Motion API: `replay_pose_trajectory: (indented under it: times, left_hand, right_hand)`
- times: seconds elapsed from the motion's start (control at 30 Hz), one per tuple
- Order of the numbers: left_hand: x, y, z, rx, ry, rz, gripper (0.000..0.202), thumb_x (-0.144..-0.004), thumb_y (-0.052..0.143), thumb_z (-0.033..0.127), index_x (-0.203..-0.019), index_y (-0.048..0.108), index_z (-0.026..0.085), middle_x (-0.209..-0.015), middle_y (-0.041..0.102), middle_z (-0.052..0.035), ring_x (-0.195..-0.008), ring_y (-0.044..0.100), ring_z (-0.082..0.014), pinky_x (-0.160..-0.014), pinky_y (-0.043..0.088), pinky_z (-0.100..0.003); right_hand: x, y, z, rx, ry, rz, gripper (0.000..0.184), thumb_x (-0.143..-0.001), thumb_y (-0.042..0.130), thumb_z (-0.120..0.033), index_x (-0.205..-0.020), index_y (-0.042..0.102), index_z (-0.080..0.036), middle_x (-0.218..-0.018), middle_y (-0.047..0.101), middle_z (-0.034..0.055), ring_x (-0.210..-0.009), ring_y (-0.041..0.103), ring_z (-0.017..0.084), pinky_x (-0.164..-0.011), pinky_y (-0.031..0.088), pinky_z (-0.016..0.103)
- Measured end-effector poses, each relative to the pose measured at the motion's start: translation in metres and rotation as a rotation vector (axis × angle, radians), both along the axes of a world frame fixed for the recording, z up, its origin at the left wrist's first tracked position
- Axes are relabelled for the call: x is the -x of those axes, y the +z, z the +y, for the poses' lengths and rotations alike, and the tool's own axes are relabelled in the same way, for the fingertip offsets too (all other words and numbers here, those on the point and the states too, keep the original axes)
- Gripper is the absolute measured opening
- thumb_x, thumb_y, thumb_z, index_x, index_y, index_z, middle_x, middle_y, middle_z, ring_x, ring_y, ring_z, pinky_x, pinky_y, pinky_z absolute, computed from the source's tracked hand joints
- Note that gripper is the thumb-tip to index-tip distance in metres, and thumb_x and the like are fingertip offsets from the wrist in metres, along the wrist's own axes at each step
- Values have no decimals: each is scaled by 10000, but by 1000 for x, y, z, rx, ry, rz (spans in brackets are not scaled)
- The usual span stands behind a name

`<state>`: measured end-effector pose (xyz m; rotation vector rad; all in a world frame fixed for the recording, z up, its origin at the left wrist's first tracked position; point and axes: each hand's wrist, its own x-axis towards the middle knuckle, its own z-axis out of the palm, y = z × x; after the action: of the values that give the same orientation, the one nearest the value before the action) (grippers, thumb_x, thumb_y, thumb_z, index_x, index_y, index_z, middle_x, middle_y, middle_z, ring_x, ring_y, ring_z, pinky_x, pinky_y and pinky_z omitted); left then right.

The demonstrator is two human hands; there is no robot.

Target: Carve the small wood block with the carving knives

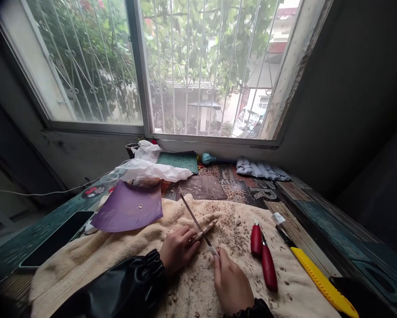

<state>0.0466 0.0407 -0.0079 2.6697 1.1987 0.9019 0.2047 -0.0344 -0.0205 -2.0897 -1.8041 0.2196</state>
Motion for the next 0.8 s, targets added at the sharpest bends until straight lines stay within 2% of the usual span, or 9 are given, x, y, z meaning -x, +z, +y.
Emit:
replay_pose_trajectory:
  times: [0.1,0.27,0.4,0.53,0.8]
  left_hand:
    - [1,0,0,-6,-10,24,155,-786,447,284,-736,553,182,-726,539,-29,-674,514,-139,-562,414,-244]
    - [2,0,0,0,-27,23,153,-781,455,282,-806,576,192,-736,539,-28,-693,520,-143,-571,421,-247]
    - [2,0,-1,6,-36,-37,165,-784,458,266,-878,579,205,-771,558,-33,-729,528,-147,-611,441,-255]
    - [3,0,-1,-11,-92,-138,183,-798,444,239,-925,570,197,-847,580,-46,-802,533,-147,-680,456,-262]
    - [1,-2,-3,17,-18,-115,159,-789,453,250,-810,598,189,-723,561,-35,-680,529,-133,-586,436,-238]
  right_hand:
    - [0,6,0,47,6,34,240,-866,218,-290,-823,444,-222,-686,639,29,-675,613,190,-554,349,246]
    - [-2,13,1,108,38,149,243,-860,223,-328,-956,405,-198,-718,643,40,-703,621,189,-544,357,241]
    - [-4,14,1,105,63,89,272,-860,212,-295,-926,461,-206,-751,648,44,-725,616,181,-561,355,239]
    - [-8,13,0,81,29,-6,316,-857,232,-301,-928,531,-226,-801,655,52,-735,602,188,-556,339,248]
    - [-9,22,-2,183,80,-37,327,-867,218,-264,-859,542,-219,-739,644,53,-713,578,176,-544,299,243]
